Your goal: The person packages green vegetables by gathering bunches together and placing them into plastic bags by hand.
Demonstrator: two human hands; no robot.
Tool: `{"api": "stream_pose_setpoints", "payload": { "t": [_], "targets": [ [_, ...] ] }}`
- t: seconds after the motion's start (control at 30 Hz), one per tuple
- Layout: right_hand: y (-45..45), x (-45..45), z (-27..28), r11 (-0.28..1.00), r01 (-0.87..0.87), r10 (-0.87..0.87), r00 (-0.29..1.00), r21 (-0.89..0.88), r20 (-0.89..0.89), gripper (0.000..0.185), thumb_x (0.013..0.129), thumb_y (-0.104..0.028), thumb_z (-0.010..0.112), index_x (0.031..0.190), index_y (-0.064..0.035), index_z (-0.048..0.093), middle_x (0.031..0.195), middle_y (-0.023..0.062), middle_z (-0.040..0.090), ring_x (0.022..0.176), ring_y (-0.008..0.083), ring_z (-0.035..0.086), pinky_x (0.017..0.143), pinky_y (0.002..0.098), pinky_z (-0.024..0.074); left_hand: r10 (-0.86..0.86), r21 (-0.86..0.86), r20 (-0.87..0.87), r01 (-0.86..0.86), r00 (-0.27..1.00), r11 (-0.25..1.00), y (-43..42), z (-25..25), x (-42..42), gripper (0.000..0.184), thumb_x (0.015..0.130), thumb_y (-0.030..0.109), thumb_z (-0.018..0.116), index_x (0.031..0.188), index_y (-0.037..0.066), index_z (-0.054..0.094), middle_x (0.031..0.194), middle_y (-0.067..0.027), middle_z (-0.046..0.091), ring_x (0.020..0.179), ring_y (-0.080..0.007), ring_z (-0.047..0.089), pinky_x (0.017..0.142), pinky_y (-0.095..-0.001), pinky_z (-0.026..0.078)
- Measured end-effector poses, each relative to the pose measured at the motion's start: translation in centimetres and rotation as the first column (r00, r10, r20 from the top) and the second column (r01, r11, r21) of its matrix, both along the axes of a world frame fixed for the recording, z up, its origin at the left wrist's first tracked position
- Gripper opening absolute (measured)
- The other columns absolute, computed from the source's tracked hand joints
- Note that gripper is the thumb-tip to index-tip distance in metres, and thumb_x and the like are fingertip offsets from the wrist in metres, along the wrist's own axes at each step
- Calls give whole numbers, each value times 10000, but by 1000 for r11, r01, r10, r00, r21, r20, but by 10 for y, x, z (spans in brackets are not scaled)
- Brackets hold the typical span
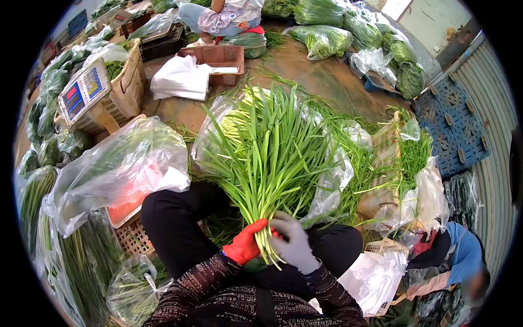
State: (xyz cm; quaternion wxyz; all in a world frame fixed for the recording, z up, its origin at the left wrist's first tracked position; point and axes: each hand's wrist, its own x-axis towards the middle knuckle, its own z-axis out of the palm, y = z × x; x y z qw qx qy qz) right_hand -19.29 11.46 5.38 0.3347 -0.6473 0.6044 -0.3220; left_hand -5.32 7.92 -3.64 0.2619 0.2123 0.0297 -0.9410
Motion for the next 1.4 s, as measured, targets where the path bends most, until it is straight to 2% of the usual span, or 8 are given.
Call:
{"api": "stream_pose_setpoints", "payload": {
  "t": [0.17,0.6,0.8,0.87,0.97,1.03,1.1,1.4],
  "targets": [
    [-17,-16,-14,843,477,-538,729,251,423,408,805,-123,613,1145,42,459,1038,174,577,927,239,579,782,333,464,14,102,-177,5,984,995,-6,-3,2,445,853,285,527,1249,82,498,781,-74,622,703,-226,606,848,-415,485],
    [-31,-6,-47,996,82,-83,904,-19,-420,109,822,-177,540,854,-74,554,666,153,600,619,334,600,544,433,450,46,-119,78,-36,996,992,2,15,11,170,801,141,640,898,25,562,766,-79,596,671,-200,591,718,-374,510],
    [-62,-97,8,635,736,-769,576,233,278,179,889,-133,508,953,6,600,821,104,615,656,175,571,644,293,484,32,-281,149,11,988,960,4,9,13,209,765,65,623,947,13,536,729,-73,576,614,-184,575,701,-364,516],
    [-73,-151,-29,663,629,-690,724,-406,-6,384,871,-143,556,1205,32,483,932,136,606,805,223,576,738,293,464,63,-340,201,9,978,940,4,15,11,222,758,43,612,956,1,523,711,-76,572,587,-178,567,671,-358,524],
    [-77,-127,14,544,588,-781,616,-598,-104,417,879,-196,563,1213,32,460,957,152,606,830,228,578,755,314,465,103,-445,249,19,963,895,4,13,8,208,745,26,613,935,-11,535,706,-84,584,597,-173,569,643,-338,514],
    [-74,-106,40,627,619,-711,703,-473,-21,433,882,-249,560,1220,6,470,1016,155,595,850,238,584,749,340,483,102,-470,259,33,960,882,3,9,5,176,732,6,612,895,-24,552,703,-91,596,604,-169,571,612,-313,495],
    [-77,-82,56,768,592,-638,740,244,212,458,882,-279,553,1220,18,468,1035,175,588,848,233,594,731,355,507,132,-477,341,50,931,878,3,11,2,142,727,-5,608,859,-31,562,704,-93,602,601,-172,574,591,-296,481],
    [-105,-34,-49,851,516,-525,842,96,125,681,767,-262,707,1222,129,383,1037,197,573,905,232,566,804,312,452,186,-597,476,161,859,786,5,6,5,270,740,-8,635,1001,-2,566,857,-51,620,737,-152,590,670,-287,484]
  ]
}}
